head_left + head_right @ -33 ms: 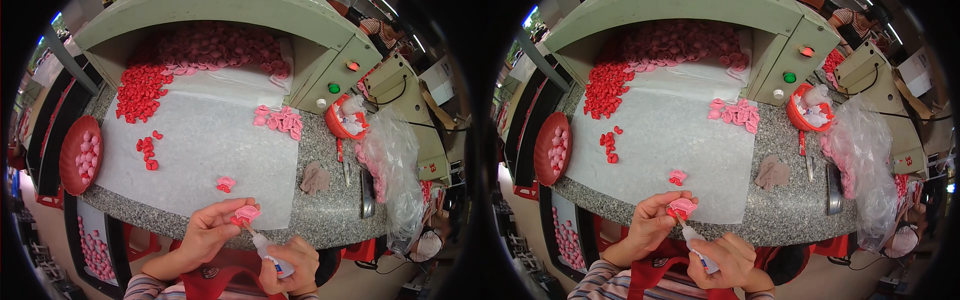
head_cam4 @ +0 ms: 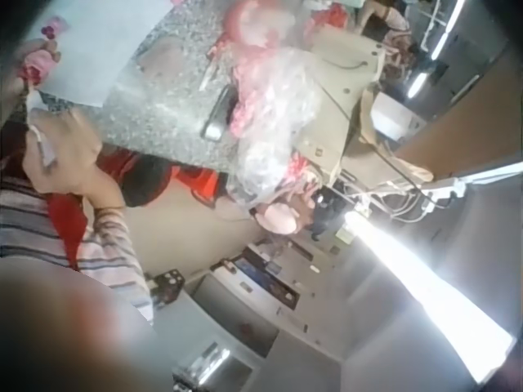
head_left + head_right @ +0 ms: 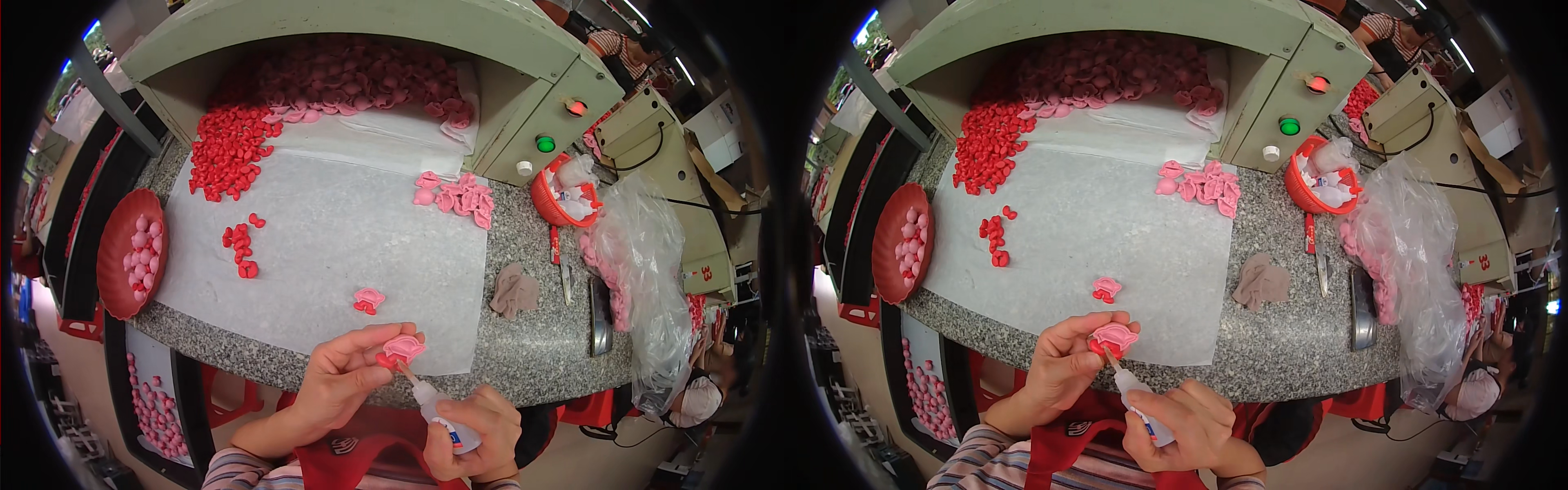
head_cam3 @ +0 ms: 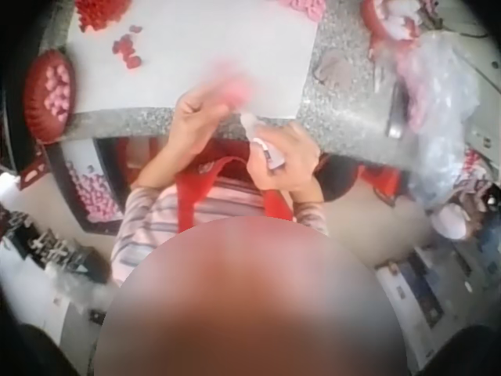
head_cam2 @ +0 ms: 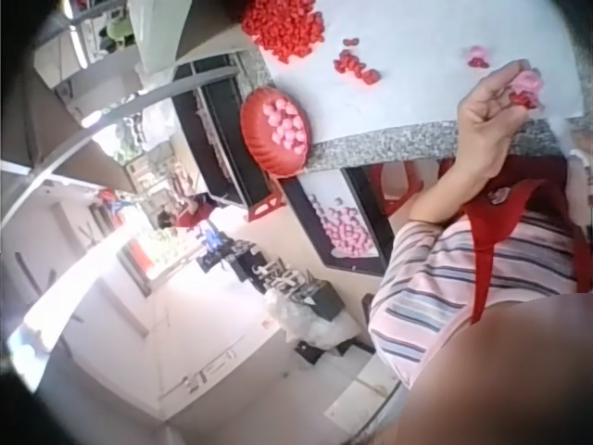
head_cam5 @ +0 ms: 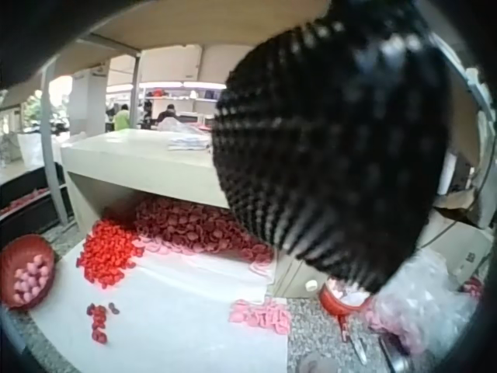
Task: Assembling small pink plastic toy components by applying glue and pressing them together.
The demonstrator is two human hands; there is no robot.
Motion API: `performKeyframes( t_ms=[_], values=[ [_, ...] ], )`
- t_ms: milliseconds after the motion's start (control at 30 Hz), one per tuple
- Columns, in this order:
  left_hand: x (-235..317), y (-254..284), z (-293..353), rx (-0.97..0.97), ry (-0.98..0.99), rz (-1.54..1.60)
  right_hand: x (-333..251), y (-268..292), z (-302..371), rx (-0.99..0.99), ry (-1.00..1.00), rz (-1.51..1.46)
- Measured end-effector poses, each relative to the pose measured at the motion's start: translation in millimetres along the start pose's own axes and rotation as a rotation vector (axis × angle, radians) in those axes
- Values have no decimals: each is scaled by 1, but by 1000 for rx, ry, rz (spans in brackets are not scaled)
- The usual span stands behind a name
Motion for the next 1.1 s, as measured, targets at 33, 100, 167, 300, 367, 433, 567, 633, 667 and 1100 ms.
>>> performKeyframes(
  t_ms=[33, 100, 167, 300, 367, 433, 567, 633, 667, 1100],
  values=[
    [0, 1, 0, 10, 5, -6, 0, 0, 0, 1, -1, 1],
    [0, 1, 0, 11, 3, -8, 0, 0, -2, 10, 1, -11],
    [-1, 1, 0, 13, 3, -9, 0, 0, -3, 5, -4, -2],
    [1, 0, -1, 7, -20, -19, 2, 0, -3, 14, -11, -1],
    [1, 2, -1, 3, -27, -16, 2, 1, -3, 22, -14, -2],
    [2, 1, -1, -47, -62, 13, 3, 2, -3, 31, -16, -2],
    [1, 4, -1, 11, -41, -24, 5, 3, -4, 35, -22, 14],
    [3, 3, -1, 7, -65, -24, 6, 4, -4, 38, -30, 16],
    [2, 3, -1, 4, -62, -24, 6, 4, -4, 39, -33, 8],
    [5, 6, -2, 9, -80, 41, 9, 7, -6, 47, -53, 15]
  ],
)
Point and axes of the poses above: each hand's wrist, its own z-axis away from the middle knuckle, its own y-axis out of the back of the hand, x = y × z, the point moved 9 cm from there along -z, towards the middle knuckle, and after that the axes turned 13 degrees about -y, right-handed, at the moved point
